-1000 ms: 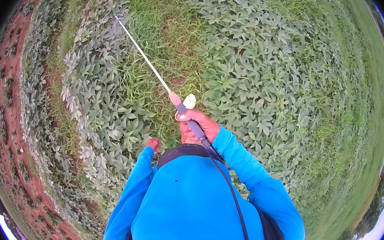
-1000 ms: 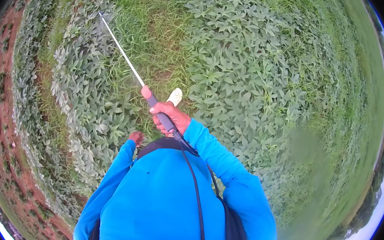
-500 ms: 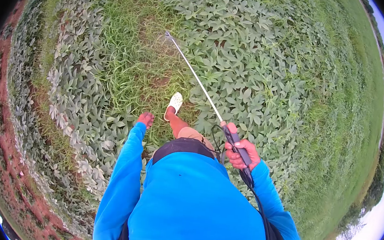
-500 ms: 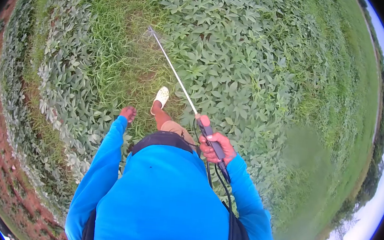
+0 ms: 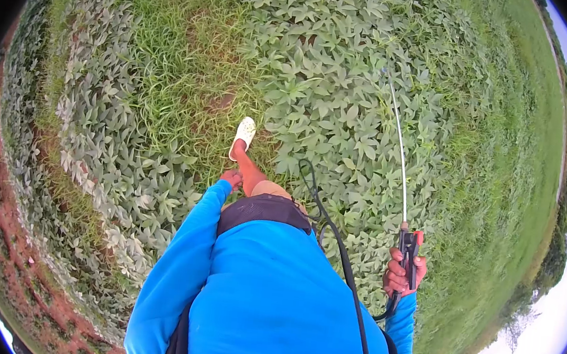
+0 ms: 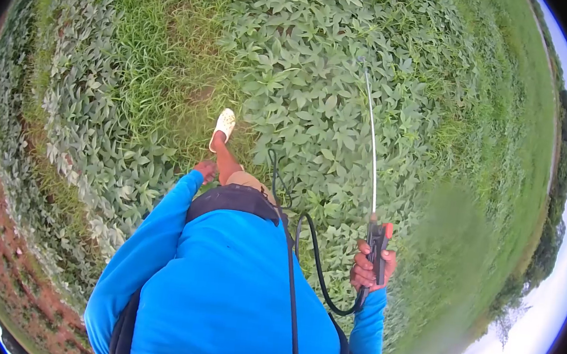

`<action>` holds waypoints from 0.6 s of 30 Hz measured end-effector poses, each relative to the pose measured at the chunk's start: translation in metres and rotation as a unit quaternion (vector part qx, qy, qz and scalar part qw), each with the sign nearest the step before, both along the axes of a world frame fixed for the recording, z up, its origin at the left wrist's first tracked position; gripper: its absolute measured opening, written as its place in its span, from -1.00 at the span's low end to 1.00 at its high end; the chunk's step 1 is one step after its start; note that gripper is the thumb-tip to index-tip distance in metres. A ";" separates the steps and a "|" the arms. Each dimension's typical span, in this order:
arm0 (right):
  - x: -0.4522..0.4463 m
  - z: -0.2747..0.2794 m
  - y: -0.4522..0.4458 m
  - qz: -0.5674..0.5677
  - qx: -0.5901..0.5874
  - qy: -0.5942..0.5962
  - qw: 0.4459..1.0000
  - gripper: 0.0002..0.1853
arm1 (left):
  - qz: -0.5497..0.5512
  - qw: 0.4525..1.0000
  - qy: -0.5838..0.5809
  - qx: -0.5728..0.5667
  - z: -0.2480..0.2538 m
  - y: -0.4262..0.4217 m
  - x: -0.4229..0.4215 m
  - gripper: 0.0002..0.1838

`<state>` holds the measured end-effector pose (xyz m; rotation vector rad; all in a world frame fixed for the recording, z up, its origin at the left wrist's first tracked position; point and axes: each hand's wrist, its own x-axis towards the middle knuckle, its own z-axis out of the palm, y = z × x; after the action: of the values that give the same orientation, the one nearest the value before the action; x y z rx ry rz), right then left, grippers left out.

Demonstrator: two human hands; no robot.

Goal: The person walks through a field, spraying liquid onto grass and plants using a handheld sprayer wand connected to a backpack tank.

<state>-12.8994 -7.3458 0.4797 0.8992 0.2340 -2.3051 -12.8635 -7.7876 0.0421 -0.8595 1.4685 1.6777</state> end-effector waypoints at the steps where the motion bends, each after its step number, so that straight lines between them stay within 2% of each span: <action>1: -0.001 -0.005 0.004 -0.006 -0.026 0.020 0.999 -0.35 | -0.007 1.000 -0.005 -0.010 -0.001 0.000 0.002 -0.73; 2: -0.005 -0.008 0.003 -0.011 -0.053 0.041 0.998 -0.28 | -0.005 1.000 -0.003 -0.014 0.004 -0.001 0.001 -0.73; 3: -0.007 -0.009 -0.001 -0.040 -0.004 0.052 0.998 -0.27 | -0.008 1.000 -0.015 -0.019 0.009 -0.004 0.000 -0.73; 4: -0.010 -0.009 -0.006 -0.039 -0.009 0.054 0.998 -0.27 | -0.011 0.999 -0.027 -0.023 0.015 -0.008 -0.002 -0.72; 5: -0.014 -0.007 -0.013 -0.017 -0.019 0.070 0.997 -0.50 | -0.008 0.999 -0.024 -0.027 0.013 -0.013 -0.001 -0.72; 6: -0.019 -0.007 -0.019 0.005 -0.028 0.086 0.996 -0.63 | -0.011 0.999 -0.017 -0.043 0.010 -0.019 -0.001 -0.73; 8: -0.021 -0.011 -0.023 0.020 -0.025 0.087 0.996 -0.63 | -0.006 0.998 -0.009 -0.063 0.006 -0.032 -0.002 -0.74; 10: -0.023 -0.022 -0.025 0.063 -0.116 0.056 0.990 -0.61 | -0.020 0.998 -0.011 -0.056 -0.001 -0.047 -0.005 -0.66; 12: -0.036 -0.020 -0.044 0.090 -0.120 0.055 0.987 -0.58 | 0.006 0.998 -0.003 -0.060 0.003 -0.057 -0.008 -0.66; 14: -0.051 -0.018 -0.063 0.098 -0.074 0.031 0.992 -0.58 | 0.031 0.998 0.006 -0.060 0.008 -0.063 -0.011 -0.67; 15: -0.062 -0.030 -0.061 0.142 -0.106 0.021 0.984 -0.57 | 0.037 0.997 0.007 -0.065 0.009 -0.064 -0.011 -0.67; 16: -0.075 -0.041 -0.061 0.150 -0.105 0.020 0.983 -0.57 | 0.043 0.997 0.007 -0.071 0.011 -0.065 -0.011 -0.67; 18: -0.109 -0.057 -0.077 0.247 -0.097 0.005 0.964 -0.58 | 0.063 0.995 0.015 -0.072 0.003 -0.065 -0.008 -0.72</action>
<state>-13.0089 -7.4231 0.4225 0.6421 0.2044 -1.8314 -12.8715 -7.8528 0.0448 -1.0269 1.6001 1.6981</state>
